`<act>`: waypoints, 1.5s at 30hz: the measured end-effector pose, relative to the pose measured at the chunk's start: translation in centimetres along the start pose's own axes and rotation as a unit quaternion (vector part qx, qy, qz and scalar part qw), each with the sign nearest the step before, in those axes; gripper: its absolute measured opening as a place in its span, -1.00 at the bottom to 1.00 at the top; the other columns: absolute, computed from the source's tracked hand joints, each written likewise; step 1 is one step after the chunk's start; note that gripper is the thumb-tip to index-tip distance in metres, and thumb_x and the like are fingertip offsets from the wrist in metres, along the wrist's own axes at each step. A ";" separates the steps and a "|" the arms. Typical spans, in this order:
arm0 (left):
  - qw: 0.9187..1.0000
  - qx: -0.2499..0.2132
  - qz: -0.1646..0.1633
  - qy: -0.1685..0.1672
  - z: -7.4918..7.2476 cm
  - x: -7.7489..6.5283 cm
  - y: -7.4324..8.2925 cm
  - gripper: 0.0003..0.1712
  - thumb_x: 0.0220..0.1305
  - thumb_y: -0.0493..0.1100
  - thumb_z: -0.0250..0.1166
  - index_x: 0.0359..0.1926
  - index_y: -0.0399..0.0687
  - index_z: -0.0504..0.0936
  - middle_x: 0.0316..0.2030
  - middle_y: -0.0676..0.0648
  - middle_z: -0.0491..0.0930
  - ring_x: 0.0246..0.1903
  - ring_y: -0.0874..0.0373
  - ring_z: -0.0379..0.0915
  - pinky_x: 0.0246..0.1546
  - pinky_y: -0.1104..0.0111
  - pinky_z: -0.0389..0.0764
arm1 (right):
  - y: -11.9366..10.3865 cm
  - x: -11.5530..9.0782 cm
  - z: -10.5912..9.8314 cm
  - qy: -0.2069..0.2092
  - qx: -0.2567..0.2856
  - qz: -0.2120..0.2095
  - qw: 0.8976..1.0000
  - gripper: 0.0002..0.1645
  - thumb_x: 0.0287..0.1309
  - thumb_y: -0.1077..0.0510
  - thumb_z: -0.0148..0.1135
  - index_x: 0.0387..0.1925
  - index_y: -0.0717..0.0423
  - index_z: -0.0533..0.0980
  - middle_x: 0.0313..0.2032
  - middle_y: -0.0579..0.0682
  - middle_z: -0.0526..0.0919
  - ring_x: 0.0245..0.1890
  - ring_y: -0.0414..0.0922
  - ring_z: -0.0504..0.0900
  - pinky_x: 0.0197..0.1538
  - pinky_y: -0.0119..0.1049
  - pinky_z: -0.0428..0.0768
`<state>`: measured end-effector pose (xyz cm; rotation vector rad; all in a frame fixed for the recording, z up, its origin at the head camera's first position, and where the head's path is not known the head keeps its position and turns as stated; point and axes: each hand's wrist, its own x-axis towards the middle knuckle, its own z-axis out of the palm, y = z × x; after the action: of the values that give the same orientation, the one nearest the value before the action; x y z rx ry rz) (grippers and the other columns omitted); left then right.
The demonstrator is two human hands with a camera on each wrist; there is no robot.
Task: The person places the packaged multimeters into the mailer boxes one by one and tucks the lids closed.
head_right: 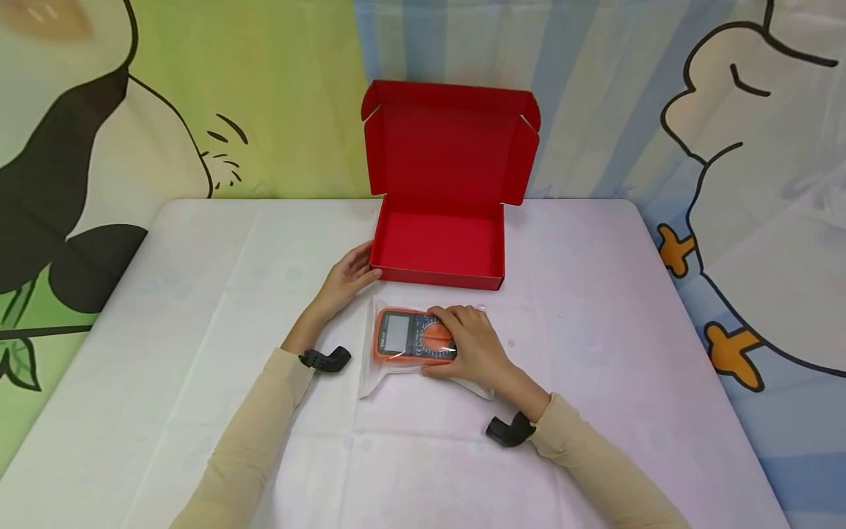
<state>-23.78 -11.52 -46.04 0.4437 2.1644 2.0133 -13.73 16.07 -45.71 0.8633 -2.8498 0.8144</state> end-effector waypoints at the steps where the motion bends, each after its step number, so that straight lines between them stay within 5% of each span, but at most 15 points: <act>1: 1.000 0.001 0.002 0.000 0.0 0.1 0.0 -0.24 0.31 -0.35 0.25 0.45 -0.31 0.14 0.42 -0.28 0.18 0.41 -0.09 0.15 0.31 0.31 0.33 | 0.0 0.1 -0.1 0.002 0.002 0.000 1.000 0.11 -0.33 -0.28 0.60 0.28 -0.01 0.36 0.06 0.05 0.51 0.04 -0.02 0.42 0.20 0.01 0.36; 7: 1.000 0.000 0.008 -0.002 0.0 0.4 0.1 -0.23 0.30 -0.36 0.26 0.45 -0.31 0.13 0.42 -0.30 0.18 0.41 -0.11 0.13 0.33 0.27 0.31 | -0.1 0.1 -0.2 0.004 0.012 0.008 1.000 0.09 -0.31 -0.26 0.61 0.29 -0.01 0.37 0.05 0.04 0.51 0.04 -0.04 0.42 0.19 -0.01 0.36; 13: 1.000 0.005 0.011 -0.002 -0.1 0.6 -1.5 -0.22 0.30 -0.31 0.28 0.46 -0.23 0.15 0.43 -0.25 0.19 0.41 -0.04 0.15 0.30 0.34 0.33 | -0.2 -0.3 0.0 0.008 0.008 0.013 1.000 0.08 -0.33 -0.26 0.62 0.28 -0.03 0.38 0.04 0.05 0.51 0.03 -0.04 0.42 0.16 0.00 0.38; 17: 1.000 0.009 0.014 -0.005 0.0 0.0 -0.4 -0.24 0.30 -0.38 0.25 0.44 -0.35 0.13 0.42 -0.32 0.17 0.41 -0.14 0.13 0.31 0.26 0.33 | -0.5 -0.4 0.1 0.011 0.006 0.019 1.000 0.09 -0.35 -0.26 0.63 0.27 -0.01 0.38 0.03 0.06 0.52 0.01 -0.04 0.42 0.15 0.00 0.39; 26: 1.000 0.016 0.019 0.013 -0.1 0.9 -3.2 -0.23 0.30 -0.27 0.29 0.46 -0.17 0.18 0.42 -0.19 0.21 0.40 0.00 0.17 0.31 0.32 0.32 | -0.6 -0.7 0.0 0.024 0.002 0.016 1.000 0.11 -0.37 -0.24 0.65 0.26 0.02 0.39 0.03 0.07 0.52 0.02 -0.02 0.44 0.19 0.04 0.36; 45: 0.999 0.019 0.023 0.012 -0.2 0.8 -3.0 -0.24 0.30 -0.25 0.30 0.45 -0.15 0.19 0.42 -0.17 0.23 0.39 0.01 0.19 0.29 0.34 0.35 | -1.5 -0.6 -1.7 0.065 -0.003 -0.004 0.998 0.16 -0.48 -0.19 0.70 0.26 0.04 0.40 0.01 0.07 0.52 -0.03 -0.03 0.43 0.02 -0.07 0.40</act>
<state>-24.91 -11.66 -48.96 0.4821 2.2293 2.0155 -12.59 16.19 -43.63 0.7890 -2.7336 0.8290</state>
